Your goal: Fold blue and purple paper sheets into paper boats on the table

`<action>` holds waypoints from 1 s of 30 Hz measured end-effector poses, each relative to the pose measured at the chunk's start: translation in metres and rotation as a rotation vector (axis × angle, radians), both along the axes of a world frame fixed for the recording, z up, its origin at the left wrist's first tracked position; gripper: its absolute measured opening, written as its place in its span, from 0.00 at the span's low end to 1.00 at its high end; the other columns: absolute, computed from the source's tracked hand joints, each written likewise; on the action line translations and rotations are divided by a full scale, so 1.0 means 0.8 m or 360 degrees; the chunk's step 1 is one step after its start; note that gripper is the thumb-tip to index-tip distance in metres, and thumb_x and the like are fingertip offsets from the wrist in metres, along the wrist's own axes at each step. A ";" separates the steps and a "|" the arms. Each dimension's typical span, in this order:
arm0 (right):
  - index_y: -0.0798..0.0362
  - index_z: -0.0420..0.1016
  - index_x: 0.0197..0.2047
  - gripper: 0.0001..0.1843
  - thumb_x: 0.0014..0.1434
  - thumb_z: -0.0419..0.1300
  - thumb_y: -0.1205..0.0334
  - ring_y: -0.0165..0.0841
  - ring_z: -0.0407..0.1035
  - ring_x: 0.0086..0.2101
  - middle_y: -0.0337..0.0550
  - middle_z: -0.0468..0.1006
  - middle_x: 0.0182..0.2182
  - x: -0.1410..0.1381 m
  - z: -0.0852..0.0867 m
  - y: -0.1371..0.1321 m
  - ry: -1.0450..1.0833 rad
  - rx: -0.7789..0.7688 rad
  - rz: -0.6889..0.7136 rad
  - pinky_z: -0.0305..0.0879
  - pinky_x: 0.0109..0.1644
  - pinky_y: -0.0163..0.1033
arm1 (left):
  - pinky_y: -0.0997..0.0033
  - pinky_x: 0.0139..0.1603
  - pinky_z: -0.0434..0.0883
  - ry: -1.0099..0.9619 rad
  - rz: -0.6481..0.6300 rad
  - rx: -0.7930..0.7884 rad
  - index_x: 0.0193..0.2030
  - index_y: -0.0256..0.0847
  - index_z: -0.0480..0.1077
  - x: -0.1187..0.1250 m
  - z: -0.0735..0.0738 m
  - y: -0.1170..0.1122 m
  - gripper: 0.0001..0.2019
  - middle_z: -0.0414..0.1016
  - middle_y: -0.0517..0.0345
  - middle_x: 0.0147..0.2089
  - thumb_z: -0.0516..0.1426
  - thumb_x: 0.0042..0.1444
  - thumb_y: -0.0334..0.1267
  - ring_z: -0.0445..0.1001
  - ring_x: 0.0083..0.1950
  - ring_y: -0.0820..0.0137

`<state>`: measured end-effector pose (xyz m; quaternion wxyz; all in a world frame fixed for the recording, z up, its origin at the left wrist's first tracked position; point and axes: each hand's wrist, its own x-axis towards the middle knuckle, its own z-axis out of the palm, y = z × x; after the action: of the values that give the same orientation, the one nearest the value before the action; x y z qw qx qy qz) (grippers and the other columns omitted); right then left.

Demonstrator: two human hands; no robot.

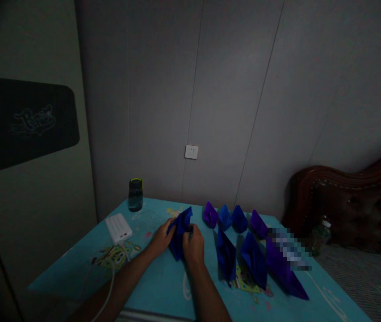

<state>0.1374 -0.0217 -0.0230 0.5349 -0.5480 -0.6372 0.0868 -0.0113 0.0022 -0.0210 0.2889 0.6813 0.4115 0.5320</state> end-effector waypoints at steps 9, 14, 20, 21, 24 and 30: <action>0.56 0.74 0.40 0.18 0.48 0.61 0.54 0.40 0.75 0.32 0.48 0.81 0.33 0.023 -0.001 0.014 0.1029 -0.0396 0.0493 0.70 0.37 0.42 | 0.64 0.51 0.70 -0.0358 0.0000 -0.0276 0.43 0.37 0.72 -0.011 0.012 0.007 0.17 0.79 0.50 0.44 0.55 0.56 0.49 0.76 0.48 0.61; 0.55 0.75 0.39 0.22 0.47 0.66 0.47 0.40 0.76 0.31 0.46 0.81 0.30 0.024 0.005 0.007 0.1335 -0.0571 0.0685 0.70 0.34 0.42 | 0.60 0.50 0.72 -0.0841 -0.0315 -0.0658 0.46 0.37 0.71 -0.006 0.014 0.003 0.22 0.79 0.50 0.45 0.57 0.54 0.54 0.77 0.47 0.60; 0.54 0.73 0.36 0.23 0.44 0.69 0.45 0.35 0.73 0.26 0.42 0.79 0.27 0.015 0.005 0.004 0.1390 -0.0573 0.0835 0.67 0.31 0.38 | 0.57 0.54 0.71 -0.1175 -0.0642 -0.0930 0.53 0.39 0.68 -0.002 0.019 -0.015 0.24 0.77 0.46 0.51 0.60 0.54 0.51 0.76 0.51 0.60; 0.54 0.73 0.34 0.23 0.43 0.69 0.44 0.33 0.71 0.24 0.40 0.78 0.24 0.013 0.003 0.005 0.1350 -0.0575 0.0836 0.66 0.30 0.37 | 0.57 0.54 0.71 -0.1197 -0.0681 -0.0949 0.53 0.39 0.68 -0.002 0.020 -0.018 0.24 0.76 0.46 0.51 0.60 0.54 0.51 0.76 0.52 0.60; 0.54 0.71 0.29 0.25 0.41 0.69 0.41 0.29 0.65 0.20 0.36 0.73 0.19 0.010 -0.001 0.008 0.1195 -0.0623 0.0853 0.60 0.25 0.34 | 0.55 0.56 0.70 -0.1158 -0.0782 -0.0976 0.50 0.38 0.70 -0.001 0.023 -0.026 0.22 0.77 0.46 0.50 0.60 0.54 0.50 0.75 0.53 0.58; 0.54 0.71 0.30 0.23 0.44 0.65 0.41 0.30 0.64 0.22 0.36 0.72 0.21 0.002 -0.008 0.010 0.1057 -0.0457 0.0678 0.60 0.26 0.34 | 0.56 0.62 0.64 -0.1011 -0.0643 -0.0926 0.47 0.38 0.73 0.005 0.018 -0.024 0.19 0.77 0.48 0.50 0.57 0.55 0.50 0.71 0.57 0.59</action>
<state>0.1390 -0.0134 -0.0294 0.5996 -0.4152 -0.5106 0.4554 -0.0075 -0.0167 -0.0067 0.6769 0.4422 0.2938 0.5098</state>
